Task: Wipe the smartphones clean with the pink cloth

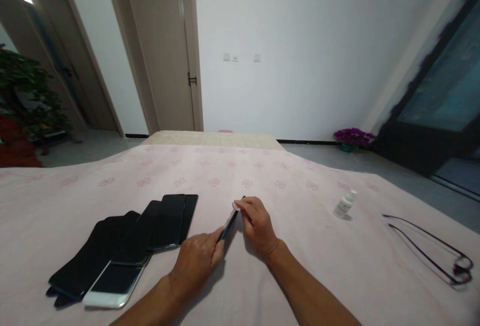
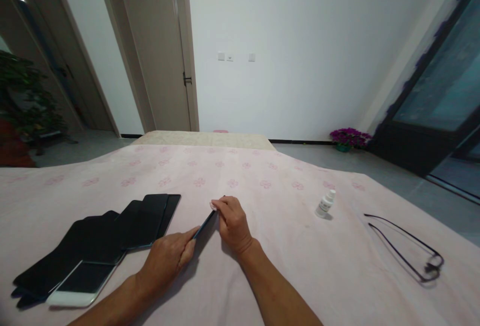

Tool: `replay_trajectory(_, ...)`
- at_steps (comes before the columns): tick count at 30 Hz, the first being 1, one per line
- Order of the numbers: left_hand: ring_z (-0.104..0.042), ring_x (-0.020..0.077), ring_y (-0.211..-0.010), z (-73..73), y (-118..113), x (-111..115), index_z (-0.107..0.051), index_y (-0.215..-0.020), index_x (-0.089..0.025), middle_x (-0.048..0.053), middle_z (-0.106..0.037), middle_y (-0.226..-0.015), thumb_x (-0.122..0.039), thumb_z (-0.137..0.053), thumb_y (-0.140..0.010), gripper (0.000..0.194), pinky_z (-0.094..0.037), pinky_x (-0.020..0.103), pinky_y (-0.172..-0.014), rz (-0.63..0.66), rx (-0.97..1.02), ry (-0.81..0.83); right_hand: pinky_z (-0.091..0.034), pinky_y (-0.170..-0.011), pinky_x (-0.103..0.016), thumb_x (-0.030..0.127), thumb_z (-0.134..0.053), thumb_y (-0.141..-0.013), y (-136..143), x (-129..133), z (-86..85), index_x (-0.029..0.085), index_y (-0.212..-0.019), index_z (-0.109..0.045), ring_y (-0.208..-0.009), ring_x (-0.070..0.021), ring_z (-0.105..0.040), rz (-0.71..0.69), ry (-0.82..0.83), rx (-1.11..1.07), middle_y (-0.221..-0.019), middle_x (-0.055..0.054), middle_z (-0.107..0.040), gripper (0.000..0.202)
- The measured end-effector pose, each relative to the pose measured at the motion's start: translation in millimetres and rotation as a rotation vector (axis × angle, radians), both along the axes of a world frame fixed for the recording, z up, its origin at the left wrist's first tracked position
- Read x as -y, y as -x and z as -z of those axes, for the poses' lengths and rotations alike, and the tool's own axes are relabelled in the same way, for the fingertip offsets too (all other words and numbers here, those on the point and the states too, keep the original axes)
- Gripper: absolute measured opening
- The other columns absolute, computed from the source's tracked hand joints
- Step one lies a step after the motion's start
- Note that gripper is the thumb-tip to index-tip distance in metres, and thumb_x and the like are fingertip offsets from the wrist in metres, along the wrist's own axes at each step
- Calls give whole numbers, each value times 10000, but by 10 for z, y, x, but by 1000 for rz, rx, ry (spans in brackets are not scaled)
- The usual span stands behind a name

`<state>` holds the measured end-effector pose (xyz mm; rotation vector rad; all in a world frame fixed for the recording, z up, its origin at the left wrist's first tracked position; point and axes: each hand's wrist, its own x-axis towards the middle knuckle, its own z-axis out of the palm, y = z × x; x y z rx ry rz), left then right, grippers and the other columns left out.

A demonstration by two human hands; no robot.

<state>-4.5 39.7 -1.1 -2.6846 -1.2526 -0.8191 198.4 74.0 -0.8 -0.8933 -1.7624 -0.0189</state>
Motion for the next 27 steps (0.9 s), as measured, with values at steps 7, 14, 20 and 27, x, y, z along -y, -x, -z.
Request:
replay_trajectory(7,-704,211,-613,-24,8,6,-667,-1121,-111,66,-726,-707,-145,-412,-908,334,-586,331,-591,21,34,0,-526,-838,-393,117,-490,-910,28,-41,-16,244,-1104,-686,-931,-214,-610,18,45,-104,-970,-78,-659,304)
replay_trajectory(14,-706,218,-621,-7,0,9,-671,-1118,-102,69,-730,-711,-142,-406,-910,339,-586,343,-594,23,44,-5,-541,-750,-347,285,-569,-851,-76,-320,144,163,-1024,-731,-860,-223,-667,218,407,-524,-947,-89,-735,267)
replay_trajectory(20,-700,188,-623,19,2,5,-663,-1122,-117,65,-730,-713,-137,-413,-902,334,-578,296,-612,64,45,-45,-541,-750,-364,261,-555,-793,-177,-399,271,189,-912,-765,-809,-229,-689,180,527,-409,-872,-57,-762,253)
replay_trajectory(27,-715,211,-669,18,-10,23,-655,-1136,-118,76,-743,-772,-126,-410,-906,337,-597,342,-643,54,44,-7,-520,-812,-389,169,-568,-745,-215,-396,269,230,-836,-769,-840,-232,-668,204,447,-304,-853,-49,-745,229)
